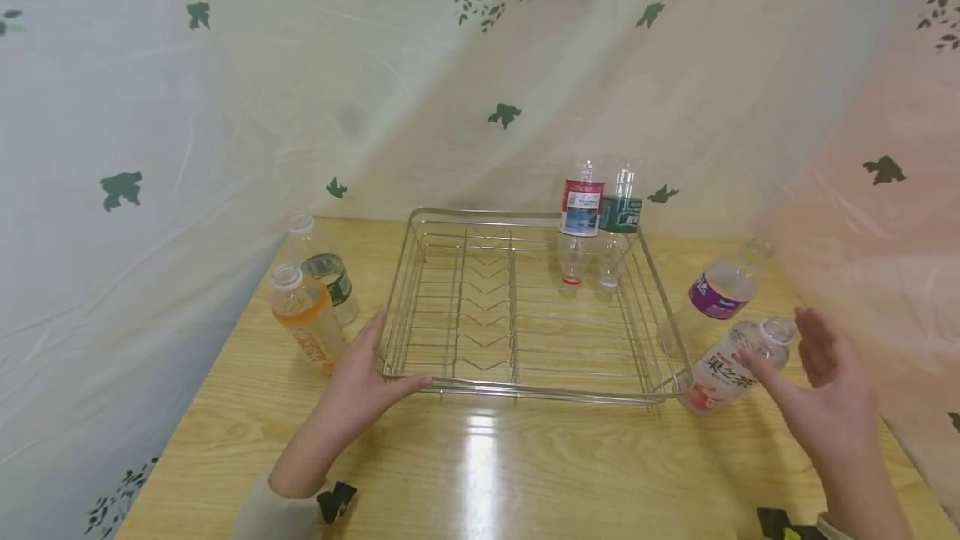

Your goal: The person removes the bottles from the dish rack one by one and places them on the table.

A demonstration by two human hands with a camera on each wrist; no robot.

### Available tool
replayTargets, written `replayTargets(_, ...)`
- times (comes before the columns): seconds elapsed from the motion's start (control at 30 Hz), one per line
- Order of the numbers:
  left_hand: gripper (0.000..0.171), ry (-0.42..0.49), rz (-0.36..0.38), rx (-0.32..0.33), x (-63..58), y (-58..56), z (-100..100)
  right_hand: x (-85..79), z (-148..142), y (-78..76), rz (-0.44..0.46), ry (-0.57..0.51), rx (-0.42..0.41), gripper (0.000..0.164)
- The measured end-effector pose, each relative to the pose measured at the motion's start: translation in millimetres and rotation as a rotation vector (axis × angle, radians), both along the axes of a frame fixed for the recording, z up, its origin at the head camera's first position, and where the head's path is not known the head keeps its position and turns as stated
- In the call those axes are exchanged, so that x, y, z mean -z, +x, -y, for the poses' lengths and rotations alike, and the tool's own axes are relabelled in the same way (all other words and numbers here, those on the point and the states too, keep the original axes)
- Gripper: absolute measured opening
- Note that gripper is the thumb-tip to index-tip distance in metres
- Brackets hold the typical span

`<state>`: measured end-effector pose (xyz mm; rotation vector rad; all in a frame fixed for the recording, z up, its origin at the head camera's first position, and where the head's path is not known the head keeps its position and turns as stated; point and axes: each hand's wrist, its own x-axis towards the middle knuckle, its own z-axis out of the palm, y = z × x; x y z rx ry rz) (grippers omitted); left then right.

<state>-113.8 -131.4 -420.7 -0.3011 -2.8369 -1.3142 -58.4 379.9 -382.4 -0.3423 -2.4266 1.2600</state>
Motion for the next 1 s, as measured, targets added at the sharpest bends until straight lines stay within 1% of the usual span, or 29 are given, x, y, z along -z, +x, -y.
replayTargets(0.23,0.124,0.001,-0.01,0.002,1.2,0.0,1,-13.0,3,-0.8,-0.011,0.033,-0.002,0.09)
replayTargets(0.33,0.123,0.006,-0.014,0.001,1.4,-0.1,0,-19.0,6,-1.1,-0.011,0.042,0.01,0.09)
replayTargets(0.5,0.122,0.011,-0.02,0.001,2.0,-0.6,1,-28.9,11,-2.7,-0.056,0.065,0.029,0.09)
replayTargets(0.7,0.124,0.007,-0.016,0.001,2.6,-0.7,1,-40.6,17,-3.8,-0.076,0.11,0.053,0.09)
replayTargets(0.8,0.124,0.002,-0.013,0.002,2.8,-0.9,1,-46.5,21,-5.5,-0.098,0.136,0.042,0.089)
replayTargets(1.0,0.122,-0.001,-0.007,-0.001,2.8,-1.2,0,-55.4,27,-7.9,-0.124,0.149,-0.002,0.09)
